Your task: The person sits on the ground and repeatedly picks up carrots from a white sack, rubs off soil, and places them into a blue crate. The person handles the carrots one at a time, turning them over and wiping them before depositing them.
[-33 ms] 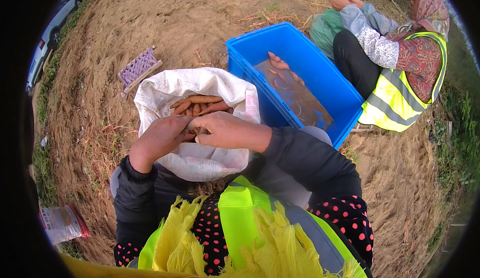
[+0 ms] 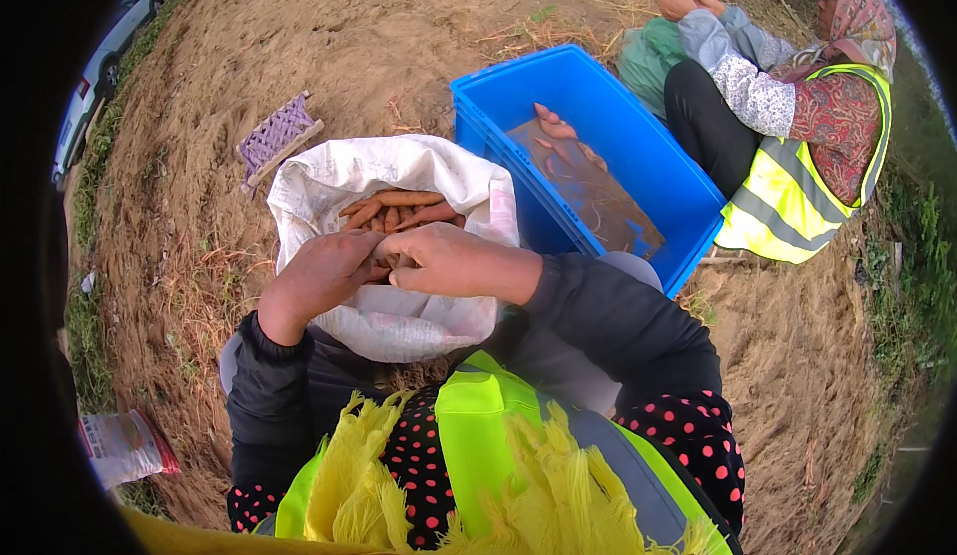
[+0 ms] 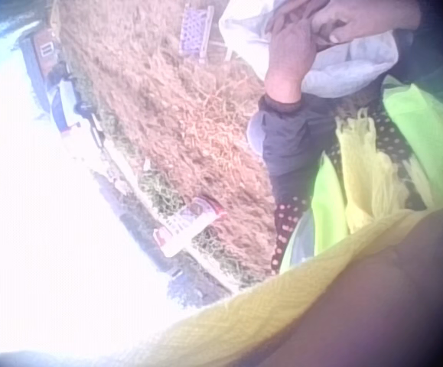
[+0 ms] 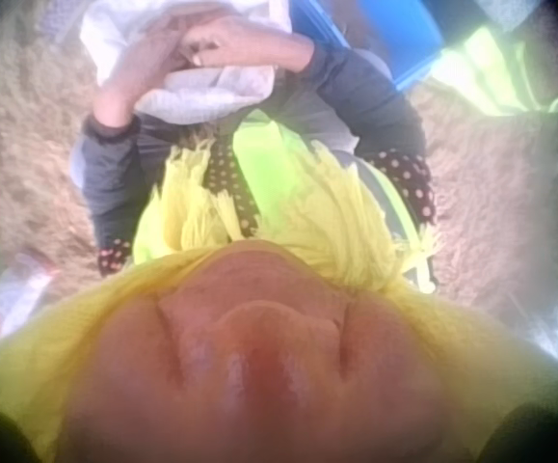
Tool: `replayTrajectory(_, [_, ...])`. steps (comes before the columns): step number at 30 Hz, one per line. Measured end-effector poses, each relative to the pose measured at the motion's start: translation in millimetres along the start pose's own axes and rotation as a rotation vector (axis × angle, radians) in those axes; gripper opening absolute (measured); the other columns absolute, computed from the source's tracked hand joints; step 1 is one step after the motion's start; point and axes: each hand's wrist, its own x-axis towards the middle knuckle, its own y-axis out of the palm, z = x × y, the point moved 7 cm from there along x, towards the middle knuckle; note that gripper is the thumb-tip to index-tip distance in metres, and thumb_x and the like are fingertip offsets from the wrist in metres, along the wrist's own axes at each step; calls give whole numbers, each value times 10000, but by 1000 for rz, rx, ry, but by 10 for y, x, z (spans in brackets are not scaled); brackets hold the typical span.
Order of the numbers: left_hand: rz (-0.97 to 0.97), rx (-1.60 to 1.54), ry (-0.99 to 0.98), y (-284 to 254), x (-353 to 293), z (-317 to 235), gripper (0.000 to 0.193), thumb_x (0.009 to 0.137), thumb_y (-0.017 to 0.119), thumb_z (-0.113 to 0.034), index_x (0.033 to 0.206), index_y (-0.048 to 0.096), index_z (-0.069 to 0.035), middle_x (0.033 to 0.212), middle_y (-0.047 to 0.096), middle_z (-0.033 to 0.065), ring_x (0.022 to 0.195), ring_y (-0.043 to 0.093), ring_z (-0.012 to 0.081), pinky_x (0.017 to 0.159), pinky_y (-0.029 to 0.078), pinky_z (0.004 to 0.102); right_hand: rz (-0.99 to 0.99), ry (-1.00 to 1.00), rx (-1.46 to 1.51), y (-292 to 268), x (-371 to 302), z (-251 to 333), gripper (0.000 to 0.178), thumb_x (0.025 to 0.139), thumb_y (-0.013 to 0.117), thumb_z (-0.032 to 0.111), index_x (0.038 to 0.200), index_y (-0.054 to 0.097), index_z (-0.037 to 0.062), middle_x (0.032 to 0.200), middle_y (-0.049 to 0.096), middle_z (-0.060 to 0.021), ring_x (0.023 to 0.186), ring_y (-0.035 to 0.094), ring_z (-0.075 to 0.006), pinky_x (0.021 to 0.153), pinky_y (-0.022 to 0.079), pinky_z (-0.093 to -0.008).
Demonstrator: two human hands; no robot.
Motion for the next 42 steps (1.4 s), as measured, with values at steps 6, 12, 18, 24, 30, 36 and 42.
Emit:
replayTrajectory(6, [11, 8, -9, -37, 4, -55, 254, 903, 648, -229, 1070, 614, -41, 950, 683, 179, 943, 656, 388, 776, 516, 478, 2, 24, 10, -4, 3, 7, 319, 847, 639, 164, 1130, 650, 17, 846, 673, -152, 777, 675, -275, 690, 504, -383])
replayTrajectory(12, [-17, -8, -20, -28, 5, -45, 225, 917, 619, -221, 1055, 624, -43, 947, 689, 169, 945, 661, 380, 782, 526, 473, 0, 1, 7, -4, 3, 23, 320, 847, 646, 171, 1126, 648, 14, 849, 673, -165, 779, 674, -299, 693, 505, -394])
replayTrajectory(18, [-1, -1, -16, -5, 2, -13, 210, 902, 626, -186, 1058, 609, -46, 957, 681, 169, 937, 656, 391, 778, 517, 481, 21, 21, -24, -6, 0, 31, 304, 844, 644, 168, 1107, 645, 14, 845, 673, -163, 769, 671, -301, 684, 503, -395])
replayTrajectory(24, [-16, 9, -8, -39, -4, -55, 226, 889, 642, -216, 1025, 642, -36, 938, 693, 158, 946, 665, 365, 787, 531, 457, 32, 22, -2, -5, -7, 30, 303, 847, 642, 161, 1114, 645, 17, 850, 671, -165, 774, 670, -302, 691, 501, -395])
replayTrajectory(30, [-17, -5, -12, -50, -1, -70, 247, 890, 657, -240, 1030, 631, -39, 935, 684, 162, 943, 655, 371, 787, 519, 466, 59, 6, -28, 28, -3, -18, 371, 902, 632, 145, 1249, 601, 19, 928, 668, -108, 822, 636, -209, 750, 499, -352])
replayTrajectory(36, [-4, 18, -11, 5, -8, -26, 222, 892, 658, -216, 1026, 612, -45, 937, 667, 181, 918, 651, 398, 761, 503, 492, 98, 49, -32, 42, -2, -21, 332, 899, 621, 140, 1210, 609, 22, 907, 650, -98, 810, 620, -202, 742, 486, -350])
replayTrajectory(42, [-5, 51, 20, 40, -7, 24, 205, 886, 667, -218, 976, 624, -39, 935, 652, 179, 898, 647, 395, 743, 501, 487, 106, 37, -73, 34, -12, 9, 295, 905, 605, 163, 1176, 625, 48, 928, 643, -102, 803, 616, -224, 751, 484, -375])
